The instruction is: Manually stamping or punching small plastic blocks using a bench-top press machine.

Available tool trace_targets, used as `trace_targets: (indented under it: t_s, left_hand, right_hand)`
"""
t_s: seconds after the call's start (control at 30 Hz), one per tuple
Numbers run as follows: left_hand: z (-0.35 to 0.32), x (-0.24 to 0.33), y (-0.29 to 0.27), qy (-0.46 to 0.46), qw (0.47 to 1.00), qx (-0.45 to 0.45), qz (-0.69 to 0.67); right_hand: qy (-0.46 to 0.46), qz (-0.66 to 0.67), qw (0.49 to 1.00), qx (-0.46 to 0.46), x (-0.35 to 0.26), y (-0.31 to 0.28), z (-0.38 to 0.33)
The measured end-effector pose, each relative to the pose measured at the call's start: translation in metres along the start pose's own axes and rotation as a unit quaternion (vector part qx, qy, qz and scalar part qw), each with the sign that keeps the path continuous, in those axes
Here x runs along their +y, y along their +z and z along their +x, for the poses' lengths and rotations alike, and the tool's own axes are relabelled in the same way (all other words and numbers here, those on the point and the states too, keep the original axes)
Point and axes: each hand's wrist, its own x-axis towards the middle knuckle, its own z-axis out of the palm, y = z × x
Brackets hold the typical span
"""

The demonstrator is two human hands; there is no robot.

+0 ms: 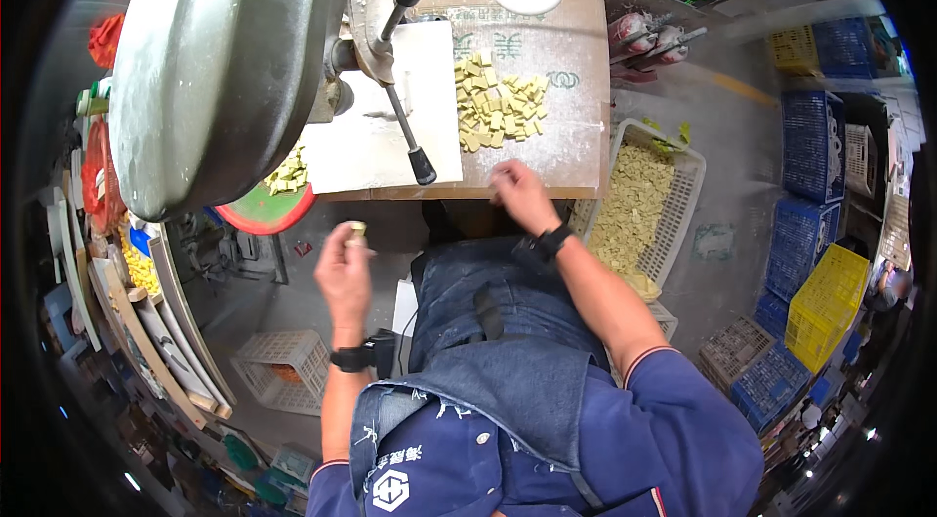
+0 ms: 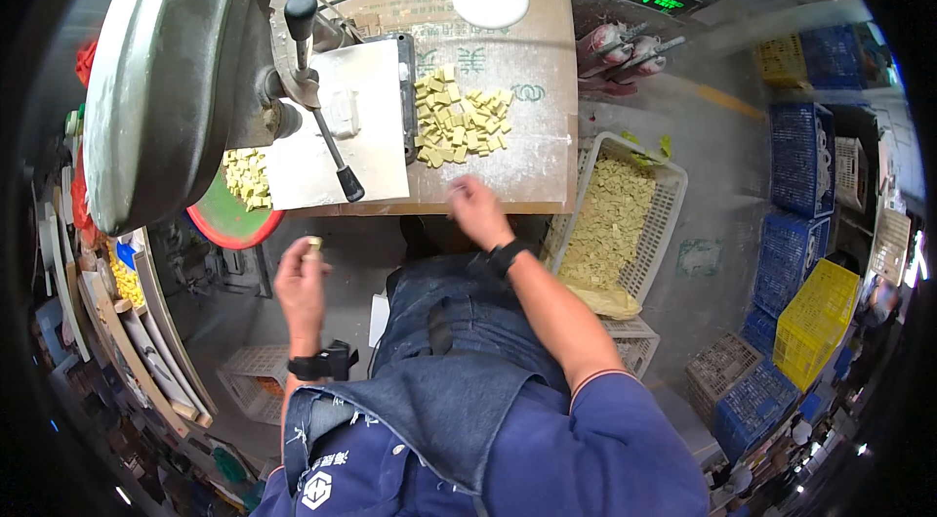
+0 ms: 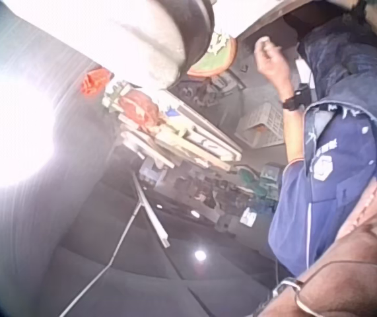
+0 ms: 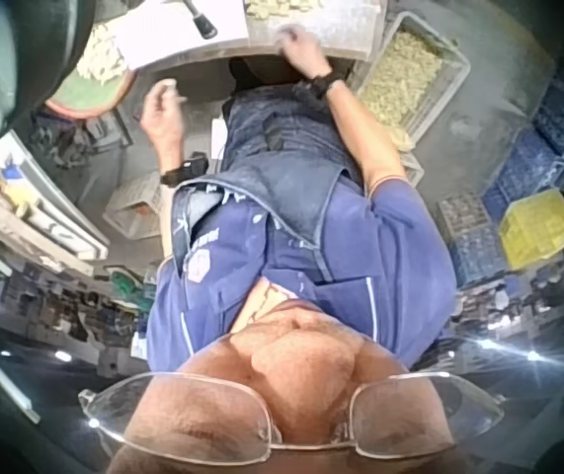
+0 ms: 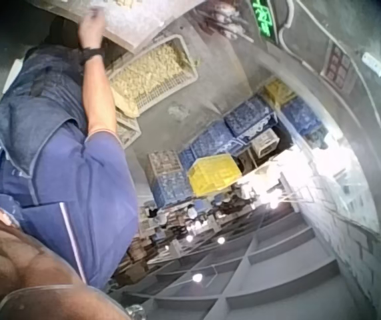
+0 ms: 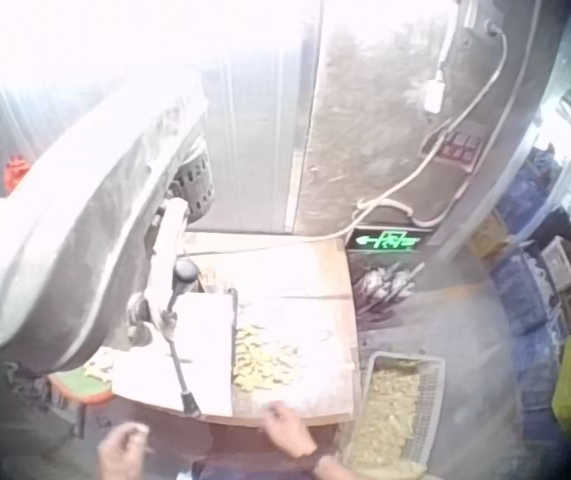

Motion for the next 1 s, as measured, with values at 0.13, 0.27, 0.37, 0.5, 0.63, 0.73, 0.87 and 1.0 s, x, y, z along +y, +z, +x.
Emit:
trace_targets:
  t_s: [0.13, 0.27, 0.37, 0.5, 0.63, 0.73, 0.87, 1.0]
  left_hand:
    - [0.065, -0.034, -0.066, 0.01, 0.996, 0.093, -0.014]
    - [0.088, -0.02, -0.085, 0.0, 0.995, 0.099, 0.032]
    - [0.073, -0.033, -0.082, -0.011, 0.999, 0.036, 0.006]
    - [0.034, -0.06, -0.057, -0.047, 0.999, -0.024, 0.015]
    - [0.006, -0.06, -0.028, -0.1, 0.991, -0.091, 0.004]
    - [0.0, -0.051, -0.011, -0.105, 0.988, -0.113, 0.003]
    - [-0.003, -0.028, 0.011, -0.038, 0.984, -0.155, 0.072]
    - [-0.009, 0.0, 0.042, 0.018, 0.974, -0.211, 0.086]
  right_hand:
    - [0.005, -0.18, 0.97, 0.16, 0.047, -0.045, 0.071]
    - [0.024, -0.316, 0.933, 0.169, 0.053, -0.065, 0.116]
    - [0.026, -0.376, 0.907, 0.188, 0.05, -0.058, 0.128]
    - [-0.018, -0.372, 0.91, 0.184, 0.049, -0.052, 0.123]
    - [-0.077, -0.361, 0.914, 0.169, 0.064, -0.059, 0.12]
    - [-0.069, -0.306, 0.935, 0.163, 0.066, -0.068, 0.119]
    - [-0.056, -0.244, 0.95, 0.187, 0.068, -0.075, 0.105]
    - [0.13, 0.095, 0.981, 0.104, 0.05, -0.075, 0.066]
